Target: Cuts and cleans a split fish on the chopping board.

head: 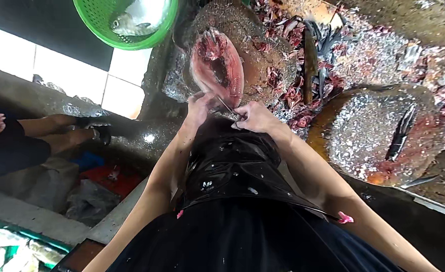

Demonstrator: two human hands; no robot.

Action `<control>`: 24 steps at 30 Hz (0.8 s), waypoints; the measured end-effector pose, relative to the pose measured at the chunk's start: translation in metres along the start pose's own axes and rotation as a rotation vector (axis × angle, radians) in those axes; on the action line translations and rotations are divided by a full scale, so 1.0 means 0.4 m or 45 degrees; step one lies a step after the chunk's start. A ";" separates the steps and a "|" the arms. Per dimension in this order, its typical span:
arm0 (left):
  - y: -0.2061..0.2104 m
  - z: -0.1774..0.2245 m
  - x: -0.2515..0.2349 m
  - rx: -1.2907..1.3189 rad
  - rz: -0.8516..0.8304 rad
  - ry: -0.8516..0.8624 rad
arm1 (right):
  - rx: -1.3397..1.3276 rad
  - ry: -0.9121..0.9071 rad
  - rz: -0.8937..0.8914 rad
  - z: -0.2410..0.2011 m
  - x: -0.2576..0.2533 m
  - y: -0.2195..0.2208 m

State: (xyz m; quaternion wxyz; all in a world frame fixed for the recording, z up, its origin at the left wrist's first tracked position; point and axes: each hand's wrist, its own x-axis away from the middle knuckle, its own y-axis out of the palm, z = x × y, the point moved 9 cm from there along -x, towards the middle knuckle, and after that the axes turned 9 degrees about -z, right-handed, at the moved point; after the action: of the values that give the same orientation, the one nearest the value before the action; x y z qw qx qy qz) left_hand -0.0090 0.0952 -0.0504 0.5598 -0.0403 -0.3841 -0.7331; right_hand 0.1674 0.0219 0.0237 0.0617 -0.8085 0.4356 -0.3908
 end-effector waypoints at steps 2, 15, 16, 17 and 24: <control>0.016 -0.018 -0.002 0.031 0.095 -0.063 | -0.429 -0.175 -0.006 -0.009 0.074 -0.046; 0.108 -0.067 0.000 -0.057 0.104 0.025 | 0.415 0.192 0.860 0.037 0.131 -0.025; 0.109 -0.067 -0.003 -0.058 0.064 0.014 | 0.416 0.196 0.855 0.043 0.129 -0.022; 0.111 -0.068 -0.003 -0.061 0.030 -0.017 | 0.426 0.195 0.859 0.045 0.129 -0.019; 0.092 -0.065 -0.014 -0.081 0.004 -0.269 | 0.313 0.067 0.837 0.061 0.104 -0.038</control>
State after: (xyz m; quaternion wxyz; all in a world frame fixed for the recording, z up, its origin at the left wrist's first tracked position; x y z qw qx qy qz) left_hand 0.0339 0.0809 -0.0525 0.5157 -0.1358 -0.4175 -0.7357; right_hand 0.2074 -0.0060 0.0378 0.2696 -0.6012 0.6239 -0.4203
